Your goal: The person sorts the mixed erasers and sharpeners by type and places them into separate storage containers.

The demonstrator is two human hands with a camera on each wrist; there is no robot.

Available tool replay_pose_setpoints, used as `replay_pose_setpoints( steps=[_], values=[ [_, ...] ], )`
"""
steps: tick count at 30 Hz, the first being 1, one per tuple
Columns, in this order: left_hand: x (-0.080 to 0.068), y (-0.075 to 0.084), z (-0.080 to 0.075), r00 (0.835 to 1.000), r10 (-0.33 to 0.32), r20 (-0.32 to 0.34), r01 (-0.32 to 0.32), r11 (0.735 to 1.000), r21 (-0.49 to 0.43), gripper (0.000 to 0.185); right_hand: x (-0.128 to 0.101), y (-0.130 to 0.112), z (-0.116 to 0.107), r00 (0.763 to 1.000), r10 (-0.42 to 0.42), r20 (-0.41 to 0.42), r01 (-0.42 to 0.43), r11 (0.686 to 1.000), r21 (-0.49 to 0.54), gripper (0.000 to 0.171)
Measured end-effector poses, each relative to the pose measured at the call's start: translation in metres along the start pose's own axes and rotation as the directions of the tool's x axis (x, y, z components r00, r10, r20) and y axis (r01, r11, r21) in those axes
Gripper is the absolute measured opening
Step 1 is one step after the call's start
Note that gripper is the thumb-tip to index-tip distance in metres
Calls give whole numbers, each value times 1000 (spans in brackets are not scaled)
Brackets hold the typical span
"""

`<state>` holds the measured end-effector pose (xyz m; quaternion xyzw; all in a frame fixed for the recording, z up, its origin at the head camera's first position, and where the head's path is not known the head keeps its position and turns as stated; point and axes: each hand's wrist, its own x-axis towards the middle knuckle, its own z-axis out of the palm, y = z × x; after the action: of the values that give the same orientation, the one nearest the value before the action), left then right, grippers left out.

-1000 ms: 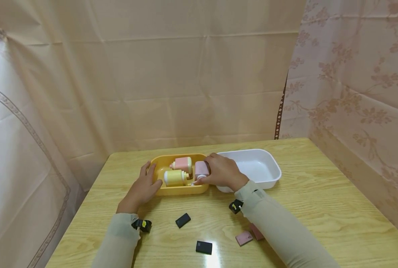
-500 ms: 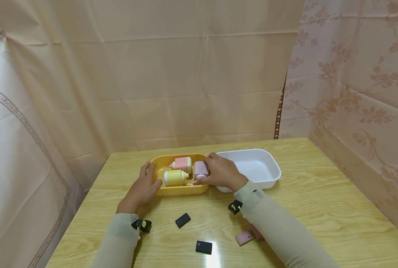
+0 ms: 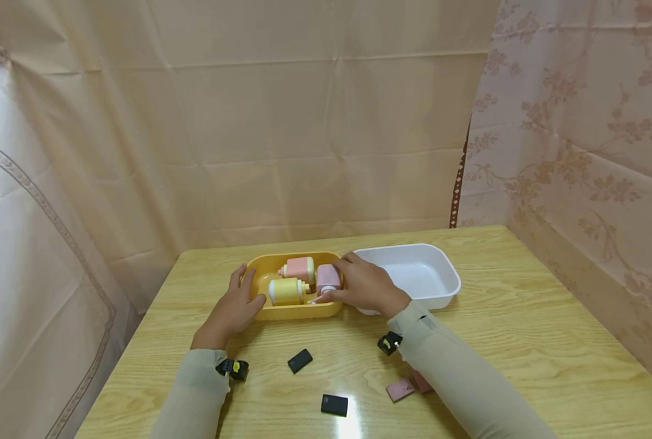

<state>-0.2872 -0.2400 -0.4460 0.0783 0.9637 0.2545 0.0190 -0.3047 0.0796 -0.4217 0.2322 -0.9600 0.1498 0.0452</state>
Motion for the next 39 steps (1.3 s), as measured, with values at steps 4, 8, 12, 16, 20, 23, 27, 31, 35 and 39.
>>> replay_pose_setpoints(
  steps=[4, 8, 12, 16, 20, 23, 27, 31, 35, 39],
  values=[
    [1, 0, 0, 1000, -5, 2, 5, 1000, 2, 78, -3, 2, 1, 1000, -19, -8, 19, 1000, 1, 83],
    [2, -2, 1, 1000, -7, 4, 7, 1000, 3, 78, -7, 4, -2, 998, -54, -11, 54, 998, 40, 82],
    [3, -2, 1, 1000, -2, 3, 2, 1000, 6, 79, -15, 10, -9, 995, -99, -33, 102, 986, 134, 70],
    [4, -2, 1, 1000, 6, 2, -6, 1000, 9, 78, -24, 21, -15, 991, -112, -70, 123, 973, 197, 58],
    [3, -2, 0, 1000, 9, 8, -9, 1000, 5, 78, -34, 33, -19, 988, -111, -110, 133, 966, 222, 50],
    [3, -3, 0, 1000, 6, 12, -6, 1000, 2, 78, -41, 40, -22, 984, -116, -132, 144, 963, 229, 47],
    [2, -4, -1, 1000, 7, 15, -7, 1000, 5, 78, -49, 49, -27, 981, -108, -161, 144, 963, 228, 45],
    [1, -6, -3, 1000, 7, 17, -7, 1000, 7, 78, -54, 62, -32, 981, -75, -180, 115, 968, 222, 44],
    [0, -8, -3, 1000, 12, 14, -12, 1000, 9, 78, -59, 83, -43, 976, -27, -216, 73, 976, 206, 43],
    [1, -8, -3, 1000, 10, 12, -10, 1000, 12, 78, -65, 104, -55, 968, 55, -245, 2, 975, 223, 42]
  ],
)
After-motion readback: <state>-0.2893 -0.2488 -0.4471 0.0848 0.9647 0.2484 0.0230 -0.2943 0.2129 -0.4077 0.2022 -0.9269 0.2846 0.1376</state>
